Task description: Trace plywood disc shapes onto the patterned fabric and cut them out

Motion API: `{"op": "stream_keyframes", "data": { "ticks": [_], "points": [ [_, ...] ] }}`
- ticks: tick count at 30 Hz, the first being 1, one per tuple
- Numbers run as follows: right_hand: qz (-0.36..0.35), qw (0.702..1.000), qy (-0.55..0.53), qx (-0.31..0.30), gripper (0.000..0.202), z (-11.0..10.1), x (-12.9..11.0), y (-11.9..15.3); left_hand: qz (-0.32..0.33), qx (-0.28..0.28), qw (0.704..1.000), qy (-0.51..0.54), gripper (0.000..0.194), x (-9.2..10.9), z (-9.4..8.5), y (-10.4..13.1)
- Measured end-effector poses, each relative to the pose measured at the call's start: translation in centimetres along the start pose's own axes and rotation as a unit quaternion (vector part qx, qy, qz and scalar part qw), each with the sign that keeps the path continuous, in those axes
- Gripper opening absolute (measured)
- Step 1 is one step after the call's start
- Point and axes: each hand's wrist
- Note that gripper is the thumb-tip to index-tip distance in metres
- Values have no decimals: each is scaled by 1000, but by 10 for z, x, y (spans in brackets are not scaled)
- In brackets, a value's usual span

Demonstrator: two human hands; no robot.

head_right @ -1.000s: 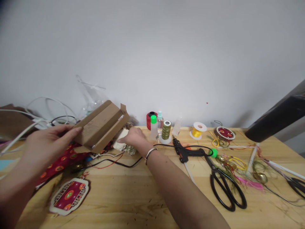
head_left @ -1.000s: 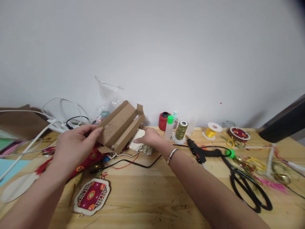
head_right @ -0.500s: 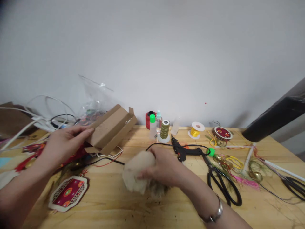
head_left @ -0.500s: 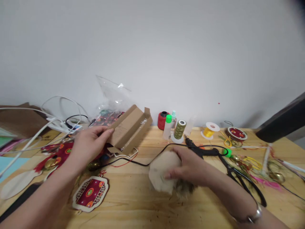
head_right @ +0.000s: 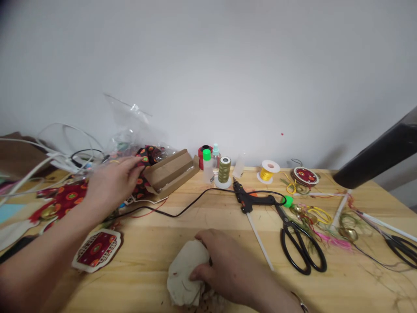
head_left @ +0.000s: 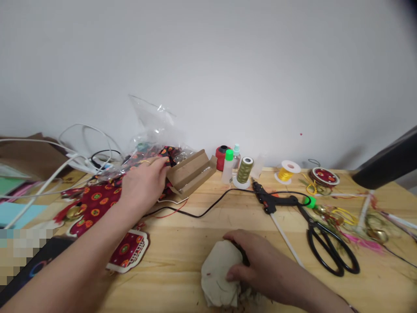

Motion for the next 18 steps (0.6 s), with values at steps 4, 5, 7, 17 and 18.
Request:
{"op": "stream_keyframes", "data": {
  "ticks": [4,5,7,17,18],
  "points": [
    [-6,1000,6,-11,54,0,2,-3,158,63,983,74,30,20,0,70],
    [-4,1000,1,-14,55,0,2,-5,203,45,975,77,26,25,6,90],
    [1,999,-14,-29,56,-3,3,-7,246,43,966,62,24,30,19,127],
    [-12,984,-177,-6,49,-20,27,-18,-48,-67,994,-67,68,-64,34,172],
    [-22,981,-193,2,49,-20,28,-19,-76,-96,990,-65,71,-68,34,169]
  ]
}}
Point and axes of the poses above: each hand's wrist, its own y-axis away from the middle knuckle, its own z-axis out of the palm, x = y × z, and after that the axes turned 8 degrees about -x, right-handed
